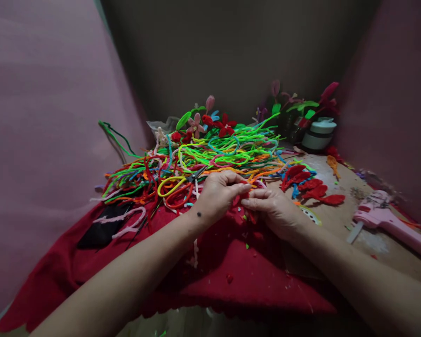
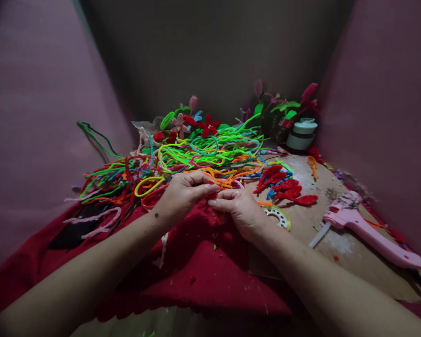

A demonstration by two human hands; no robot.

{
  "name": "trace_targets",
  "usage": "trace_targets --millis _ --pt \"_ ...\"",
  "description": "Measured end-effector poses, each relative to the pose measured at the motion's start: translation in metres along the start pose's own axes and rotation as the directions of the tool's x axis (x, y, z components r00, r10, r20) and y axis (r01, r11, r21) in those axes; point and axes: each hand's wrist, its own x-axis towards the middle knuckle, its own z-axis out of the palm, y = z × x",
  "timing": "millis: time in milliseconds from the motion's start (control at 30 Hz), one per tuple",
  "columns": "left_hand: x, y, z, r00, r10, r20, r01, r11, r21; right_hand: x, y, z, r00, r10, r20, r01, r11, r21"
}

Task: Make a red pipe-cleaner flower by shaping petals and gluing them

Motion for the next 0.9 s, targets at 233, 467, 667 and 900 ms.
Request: trace_targets --millis 233,467,667,900 --pt "0.007 -0.01 -0.008 0.998 0.065 -0.011 -0.063 0.989 0.134 -0.005 -0.004 0.003 0.984 -0.073 -0.161 0.052 0.99 -0.13" --pt "0.002 -0.017 -0.02 0.98 -0.044 0.196 -0.024 0.943 0.333 -0.002 -0.003 0.0 0.981 -0.023 -0.193 -0.008 0.987 -0.158" --pt "-0.013 -0.025 -0.012 0.818 0.496 0.29 -0.531 0.458 0.713 -0.005 -0.003 0.006 0.96 -0.094 -0.263 0.043 0.98 -0.192" --pt "-0.012 -0.023 -0.006 0.989 0.149 -0.002 -0.143 0.956 0.255 -0.006 -0.005 0.012 0.957 -0.076 -0.281 0.096 0.994 0.057"
